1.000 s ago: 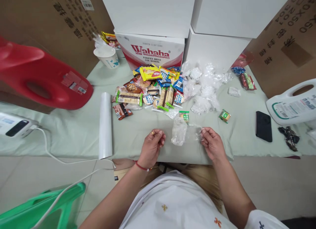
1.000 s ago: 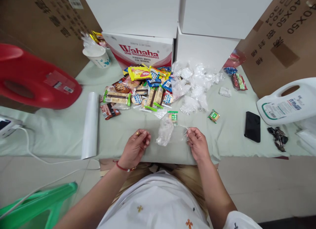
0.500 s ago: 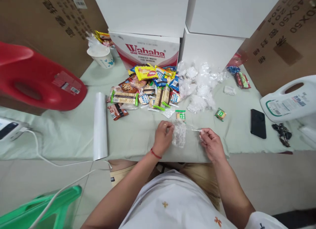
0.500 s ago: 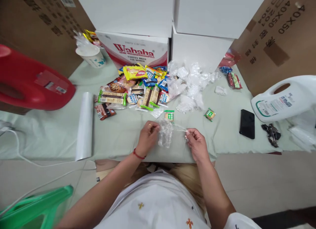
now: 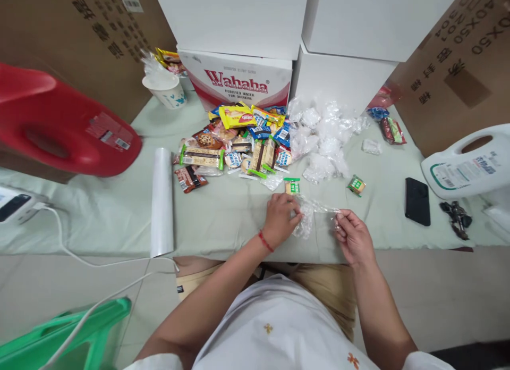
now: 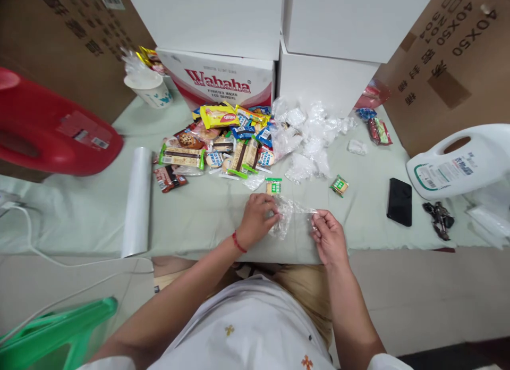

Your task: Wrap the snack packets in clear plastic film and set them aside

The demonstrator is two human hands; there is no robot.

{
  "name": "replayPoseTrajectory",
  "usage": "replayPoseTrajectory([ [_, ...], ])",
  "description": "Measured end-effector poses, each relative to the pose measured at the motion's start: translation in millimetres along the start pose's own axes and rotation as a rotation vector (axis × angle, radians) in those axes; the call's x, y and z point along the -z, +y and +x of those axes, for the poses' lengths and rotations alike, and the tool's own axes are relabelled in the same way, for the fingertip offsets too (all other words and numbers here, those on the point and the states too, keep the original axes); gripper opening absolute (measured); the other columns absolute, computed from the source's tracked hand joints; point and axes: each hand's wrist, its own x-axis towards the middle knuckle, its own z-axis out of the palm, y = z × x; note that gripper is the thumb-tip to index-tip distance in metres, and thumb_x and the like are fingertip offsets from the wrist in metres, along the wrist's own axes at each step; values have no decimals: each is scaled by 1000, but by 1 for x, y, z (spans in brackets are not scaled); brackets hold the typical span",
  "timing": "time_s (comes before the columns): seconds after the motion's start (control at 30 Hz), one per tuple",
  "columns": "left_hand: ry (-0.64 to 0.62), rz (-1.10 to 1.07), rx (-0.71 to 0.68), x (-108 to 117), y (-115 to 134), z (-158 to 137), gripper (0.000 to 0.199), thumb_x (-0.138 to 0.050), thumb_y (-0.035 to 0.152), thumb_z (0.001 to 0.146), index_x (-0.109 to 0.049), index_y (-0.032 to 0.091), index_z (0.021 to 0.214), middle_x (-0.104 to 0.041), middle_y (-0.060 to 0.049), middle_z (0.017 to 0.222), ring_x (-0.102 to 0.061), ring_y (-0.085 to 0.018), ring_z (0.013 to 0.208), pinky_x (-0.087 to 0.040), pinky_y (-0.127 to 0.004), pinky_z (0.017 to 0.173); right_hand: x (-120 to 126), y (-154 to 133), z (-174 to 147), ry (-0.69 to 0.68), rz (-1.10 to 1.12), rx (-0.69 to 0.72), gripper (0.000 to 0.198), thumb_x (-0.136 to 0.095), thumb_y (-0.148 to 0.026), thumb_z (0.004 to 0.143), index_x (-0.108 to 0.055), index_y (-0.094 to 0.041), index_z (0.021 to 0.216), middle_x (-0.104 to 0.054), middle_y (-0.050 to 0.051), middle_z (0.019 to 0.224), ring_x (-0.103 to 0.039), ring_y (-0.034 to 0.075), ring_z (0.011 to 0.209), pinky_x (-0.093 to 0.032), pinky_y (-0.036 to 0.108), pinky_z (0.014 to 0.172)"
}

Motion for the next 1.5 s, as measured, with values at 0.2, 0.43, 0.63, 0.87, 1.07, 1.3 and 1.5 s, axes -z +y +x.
replayPoseTrajectory([
  [0.2,-61,-510,127,29,-23,-7,21,-70,39,88,-63,20,80,-68,-3,83,-59,-17,77,-46,-29,75,17,-1,3,74,-52,14,44,-94,-47,60,-65,-20,80,-48,-6,66,-26,5,50,-19,19,43],
  [0.43,12,-658,243,49,-7,-20,29,-66,48,91,-51,24,85,-51,7,61,-48,-11,50,-38,-24,55,14,-7,2,119,-482,354,30,-80,-50,80,-71,-22,85,-58,0,80,-49,13,72,-40,24,61],
  [0.63,-68,-696,291,72,4,-32,30,-70,49,89,-53,24,86,-43,9,59,-35,-9,45,-28,-22,47,6,-39,5,-54,-169,203,36,-83,-53,78,-64,-24,90,-67,2,87,-51,11,58,-33,23,47],
  [0.87,79,-742,370,94,-2,-36,35,-74,50,86,-51,24,85,-41,10,57,-35,-8,42,-28,-21,41,16,-63,37,-135,-422,246,42,-88,-54,72,-71,-22,94,-60,-2,69,-47,10,52,-35,24,47],
  [1.07,363,-723,378,65,11,-43,32,-70,50,90,-49,26,90,-44,9,61,-39,-9,42,-33,-22,40,-28,-2,-5,-71,-245,-95,72,-62,-88,75,-71,-19,90,-73,10,85,-59,15,60,-35,22,38],
  [1.3,387,-793,342,59,21,-47,37,-67,57,92,-46,27,93,-43,10,60,-38,-9,43,-34,-20,39,-86,27,-23,-230,-28,-293,60,-95,-52,56,-65,-20,97,-68,-2,73,-32,3,44,-19,17,37],
  [1.5,322,-792,396,113,-16,-43,39,-77,51,84,-47,26,89,-38,13,52,-32,-7,39,-28,-17,37,-44,-14,-2,-291,-149,-216,45,-96,-45,56,-69,-16,79,-59,-5,60,-29,2,44,-16,17,39],
])
